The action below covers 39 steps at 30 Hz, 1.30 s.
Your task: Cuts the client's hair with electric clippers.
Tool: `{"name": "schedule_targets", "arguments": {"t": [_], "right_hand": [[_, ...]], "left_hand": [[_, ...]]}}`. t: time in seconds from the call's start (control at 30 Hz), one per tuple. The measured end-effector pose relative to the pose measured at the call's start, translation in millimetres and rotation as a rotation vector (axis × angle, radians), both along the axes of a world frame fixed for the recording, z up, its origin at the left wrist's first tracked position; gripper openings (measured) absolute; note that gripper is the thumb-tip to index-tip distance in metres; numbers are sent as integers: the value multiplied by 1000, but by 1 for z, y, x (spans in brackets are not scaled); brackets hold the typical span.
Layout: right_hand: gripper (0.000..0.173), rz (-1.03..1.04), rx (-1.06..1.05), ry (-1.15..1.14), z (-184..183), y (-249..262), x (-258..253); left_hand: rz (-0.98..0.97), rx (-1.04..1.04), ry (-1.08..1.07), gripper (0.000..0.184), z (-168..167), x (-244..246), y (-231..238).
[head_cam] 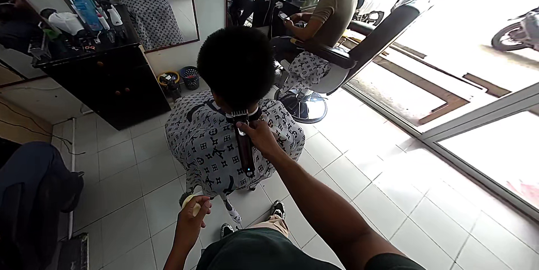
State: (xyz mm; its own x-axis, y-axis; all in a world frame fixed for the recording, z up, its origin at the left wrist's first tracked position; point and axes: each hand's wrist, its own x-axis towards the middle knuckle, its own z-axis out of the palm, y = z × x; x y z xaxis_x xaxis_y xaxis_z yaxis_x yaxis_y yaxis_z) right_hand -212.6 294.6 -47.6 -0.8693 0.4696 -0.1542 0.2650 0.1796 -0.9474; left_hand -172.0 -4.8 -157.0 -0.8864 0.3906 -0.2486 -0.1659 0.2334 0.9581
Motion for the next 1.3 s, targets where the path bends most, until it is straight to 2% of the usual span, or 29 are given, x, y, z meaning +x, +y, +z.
{"name": "schedule_targets", "arguments": {"t": [0.17, 0.3, 0.47, 0.6, 0.73, 0.87, 1.03, 1.17, 1.3], "right_hand": [[44, -29, 116, 62, 8, -15, -1], [45, -17, -61, -24, 0, -16, -10], [48, -55, 95, 42, 4, -29, -10], [53, -44, -32, -22, -4, -27, -14], [49, -87, 60, 89, 8, -39, -11], [49, -92, -130, 65, -9, -37, -16], [50, -101, 14, 134, 7, -48, -10], [51, -109, -154, 63, -5, -43, -17], [52, -68, 9, 194, 10, -51, -6]], "left_hand": [[0, -14, -15, 17, -1, -1, 0], [-2, -4, -9, 16, 1, -3, 1], [2, -7, -2, 16, -1, -5, -1], [12, -10, 2, 16, 0, -5, -4], [12, -15, -2, 15, 2, -5, -3], [0, -7, 12, 16, 5, -5, -3], [-16, -17, 13, 15, 5, -6, -4], [-27, -39, 22, 16, 8, -6, -3], [-39, -42, 17, 16, 10, -6, -2]]}}
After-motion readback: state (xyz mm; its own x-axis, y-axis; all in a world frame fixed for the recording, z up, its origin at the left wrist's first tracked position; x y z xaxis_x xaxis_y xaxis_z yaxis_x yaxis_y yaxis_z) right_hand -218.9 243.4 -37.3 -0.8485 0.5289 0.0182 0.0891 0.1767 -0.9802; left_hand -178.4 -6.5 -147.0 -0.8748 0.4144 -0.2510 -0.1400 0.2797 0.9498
